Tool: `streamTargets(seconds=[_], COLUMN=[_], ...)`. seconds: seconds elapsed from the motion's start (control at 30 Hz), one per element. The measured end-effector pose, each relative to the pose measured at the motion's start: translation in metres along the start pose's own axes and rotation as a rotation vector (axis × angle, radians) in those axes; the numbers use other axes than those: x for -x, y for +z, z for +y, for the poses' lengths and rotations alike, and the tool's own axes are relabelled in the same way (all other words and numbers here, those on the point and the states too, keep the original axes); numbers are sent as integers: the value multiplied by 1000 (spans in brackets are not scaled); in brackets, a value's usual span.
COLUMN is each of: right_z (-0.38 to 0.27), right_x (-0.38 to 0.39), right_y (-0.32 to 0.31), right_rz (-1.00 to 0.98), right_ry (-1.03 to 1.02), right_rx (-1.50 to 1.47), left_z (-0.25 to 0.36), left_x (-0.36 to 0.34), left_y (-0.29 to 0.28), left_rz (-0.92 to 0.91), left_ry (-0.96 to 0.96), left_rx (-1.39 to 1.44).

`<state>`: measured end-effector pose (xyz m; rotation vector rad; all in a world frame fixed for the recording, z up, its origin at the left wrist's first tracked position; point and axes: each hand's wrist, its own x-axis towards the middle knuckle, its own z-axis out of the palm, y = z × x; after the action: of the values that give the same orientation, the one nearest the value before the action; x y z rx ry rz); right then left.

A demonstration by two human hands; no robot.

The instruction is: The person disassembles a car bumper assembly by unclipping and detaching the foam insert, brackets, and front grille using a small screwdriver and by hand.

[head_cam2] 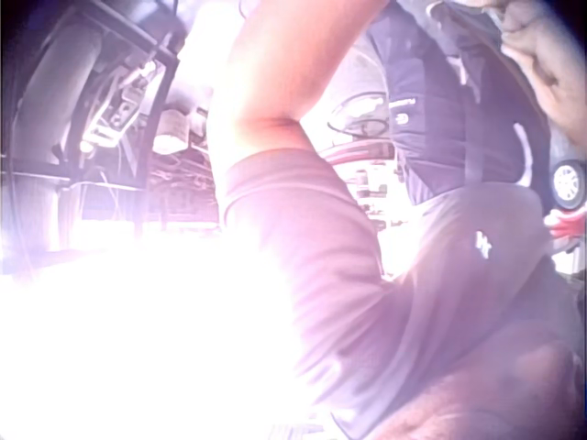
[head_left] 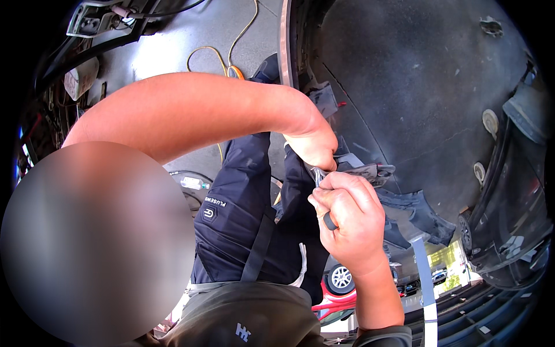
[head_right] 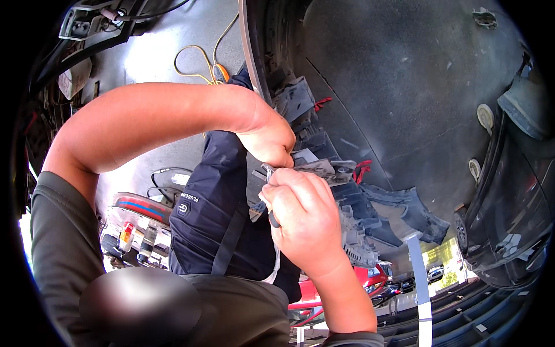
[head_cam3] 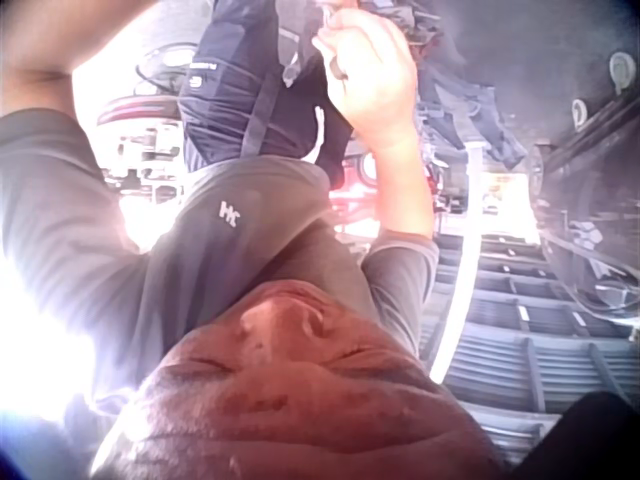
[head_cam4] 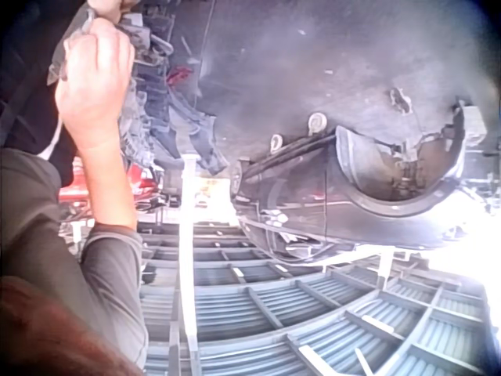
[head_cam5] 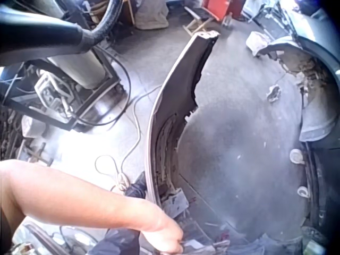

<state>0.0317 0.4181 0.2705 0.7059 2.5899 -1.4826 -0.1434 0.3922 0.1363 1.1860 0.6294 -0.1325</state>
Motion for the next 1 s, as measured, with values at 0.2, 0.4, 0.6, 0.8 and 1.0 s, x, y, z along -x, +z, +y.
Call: streamTargets(seconds=[0.2, 0.4, 0.6, 0.8, 1.0], right_z=[0, -1, -3, -4, -6], right_x=[2, 4, 18, 40, 51], right_y=[-7, -20, -22, -24, -27], right_rz=[-79, -190, -213, -266, -254], right_ry=[32, 38, 54, 108, 159], right_rx=[-49, -36, -15, -23, -62], left_z=[0, 2, 3, 4, 9], left_x=[0, -2, -2, 1, 5], left_y=[3, 3, 2, 3, -1], left_rz=[8, -1, -1, -11, -18], left_ry=[18, 6, 11, -17, -30], left_rx=[-19, -28, -46, -22, -3])
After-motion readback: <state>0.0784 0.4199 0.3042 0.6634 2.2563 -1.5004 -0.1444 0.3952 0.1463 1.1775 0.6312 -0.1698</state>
